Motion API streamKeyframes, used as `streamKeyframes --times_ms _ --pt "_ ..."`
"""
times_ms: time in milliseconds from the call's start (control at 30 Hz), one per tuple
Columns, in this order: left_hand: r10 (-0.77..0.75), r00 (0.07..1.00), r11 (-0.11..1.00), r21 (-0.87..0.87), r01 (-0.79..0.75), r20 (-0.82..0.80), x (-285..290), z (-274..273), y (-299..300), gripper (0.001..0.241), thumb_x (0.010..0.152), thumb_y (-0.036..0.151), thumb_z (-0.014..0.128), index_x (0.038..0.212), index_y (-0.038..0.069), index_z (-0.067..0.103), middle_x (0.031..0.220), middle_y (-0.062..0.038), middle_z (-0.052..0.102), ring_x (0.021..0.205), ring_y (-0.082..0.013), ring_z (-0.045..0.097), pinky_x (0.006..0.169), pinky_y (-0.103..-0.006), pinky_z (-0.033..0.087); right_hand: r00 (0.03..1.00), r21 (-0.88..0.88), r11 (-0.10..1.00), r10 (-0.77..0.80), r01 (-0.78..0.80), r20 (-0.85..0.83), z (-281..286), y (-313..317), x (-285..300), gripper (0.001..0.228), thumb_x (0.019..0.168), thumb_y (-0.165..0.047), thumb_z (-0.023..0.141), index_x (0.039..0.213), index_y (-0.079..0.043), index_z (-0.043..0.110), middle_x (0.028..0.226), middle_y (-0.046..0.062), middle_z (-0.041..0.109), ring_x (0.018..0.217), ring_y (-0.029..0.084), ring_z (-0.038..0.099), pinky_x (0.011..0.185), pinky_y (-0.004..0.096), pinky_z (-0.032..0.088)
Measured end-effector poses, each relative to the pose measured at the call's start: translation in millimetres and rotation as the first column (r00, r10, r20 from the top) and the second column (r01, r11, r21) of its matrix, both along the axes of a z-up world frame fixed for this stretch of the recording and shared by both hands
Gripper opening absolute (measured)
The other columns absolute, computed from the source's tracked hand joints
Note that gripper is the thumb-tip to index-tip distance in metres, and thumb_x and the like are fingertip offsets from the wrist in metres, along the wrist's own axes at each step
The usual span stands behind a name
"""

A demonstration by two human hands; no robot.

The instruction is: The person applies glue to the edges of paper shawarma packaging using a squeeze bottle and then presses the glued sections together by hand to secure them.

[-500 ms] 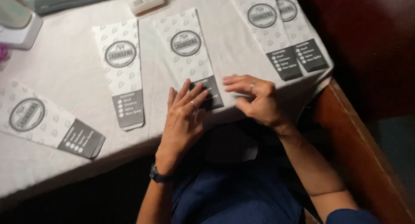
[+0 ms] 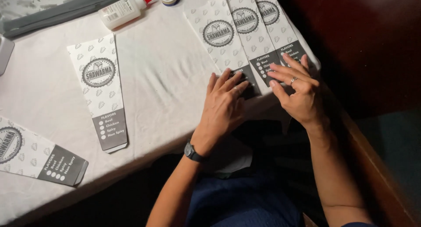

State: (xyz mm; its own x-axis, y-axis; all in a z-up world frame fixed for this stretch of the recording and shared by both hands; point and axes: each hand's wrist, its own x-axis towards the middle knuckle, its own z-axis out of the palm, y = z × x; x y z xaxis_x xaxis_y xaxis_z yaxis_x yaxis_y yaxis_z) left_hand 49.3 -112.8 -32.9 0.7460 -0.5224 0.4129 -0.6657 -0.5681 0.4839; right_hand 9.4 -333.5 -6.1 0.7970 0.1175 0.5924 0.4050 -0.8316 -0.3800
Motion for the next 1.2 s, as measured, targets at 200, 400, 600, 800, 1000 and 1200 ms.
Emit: streamKeyframes --times_ms 200,400,600,800,1000,1200 --pt "0.02 1.0 0.999 -0.044 -0.02 -0.019 -4 3 -14 0.054 0.08 0.015 0.066 0.133 0.01 0.066 0.142 -0.017 0.062 0.144 -0.044 0.045 0.121 -0.0617 0.027 0.999 0.06 0.998 0.035 -0.035 -0.007 0 1 0 0.02 0.1 -0.004 0.075 0.119 -0.008 0.077 0.127 0.012 0.074 0.14 0.034 0.058 0.129 0.047 0.019" --pt "0.044 0.991 0.998 -0.051 -0.038 0.123 -13 3 -3 0.085 0.059 0.018 0.087 0.139 0.008 0.06 0.148 -0.022 0.056 0.147 -0.0488 0.042 0.123 -0.0624 0.031 0.993 0.035 0.995 0.088 -0.091 0.079 6 11 -5 0.018 0.099 -0.001 0.078 0.117 -0.002 0.077 0.131 0.017 0.073 0.137 0.039 0.061 0.129 0.048 0.024" --pt "0.311 0.912 0.947 -0.163 -0.276 0.268 -49 36 126 0.037 0.101 -0.002 0.054 0.137 0.004 0.057 0.146 -0.022 0.057 0.141 -0.0427 0.052 0.121 -0.0565 0.035 0.967 -0.014 0.982 0.188 -0.189 0.174 10 44 -15 0.016 0.106 0.015 0.065 0.119 0.013 0.073 0.13 0.029 0.069 0.131 0.048 0.064 0.13 0.064 0.034" --pt "0.584 0.811 0.795 0.167 -0.583 0.048 -67 19 201 0.057 0.082 -0.025 0.04 0.134 -0.011 0.06 0.147 -0.028 0.055 0.145 -0.0428 0.042 0.125 -0.0481 0.028 0.957 -0.016 0.964 0.265 -0.265 0.115 1 53 -5 0.016 0.096 0.016 0.073 0.109 0.008 0.076 0.119 0.022 0.073 0.118 0.037 0.07 0.124 0.058 0.041" --pt "0.358 0.929 0.934 -0.05 -0.354 0.096 -62 -3 118 0.049 0.087 -0.005 0.054 0.136 -0.007 0.054 0.144 -0.028 0.052 0.135 -0.0462 0.047 0.119 -0.0542 0.036 0.958 0.029 0.962 0.266 -0.27 0.108 5 62 -6 0.014 0.097 0.016 0.069 0.106 0.007 0.074 0.117 0.021 0.072 0.12 0.042 0.067 0.124 0.061 0.041" --pt "0.383 0.901 0.911 -0.242 -0.333 0.205 -61 0 82 0.034 0.098 0.011 0.069 0.127 -0.004 0.065 0.132 -0.024 0.063 0.129 -0.0458 0.058 0.108 -0.0506 0.048 0.922 0.074 0.931 0.339 -0.357 0.185 10 115 -9 0.01 0.096 0.0 0.071 0.105 0.002 0.076 0.119 0.018 0.074 0.118 0.04 0.068 0.117 0.056 0.043"
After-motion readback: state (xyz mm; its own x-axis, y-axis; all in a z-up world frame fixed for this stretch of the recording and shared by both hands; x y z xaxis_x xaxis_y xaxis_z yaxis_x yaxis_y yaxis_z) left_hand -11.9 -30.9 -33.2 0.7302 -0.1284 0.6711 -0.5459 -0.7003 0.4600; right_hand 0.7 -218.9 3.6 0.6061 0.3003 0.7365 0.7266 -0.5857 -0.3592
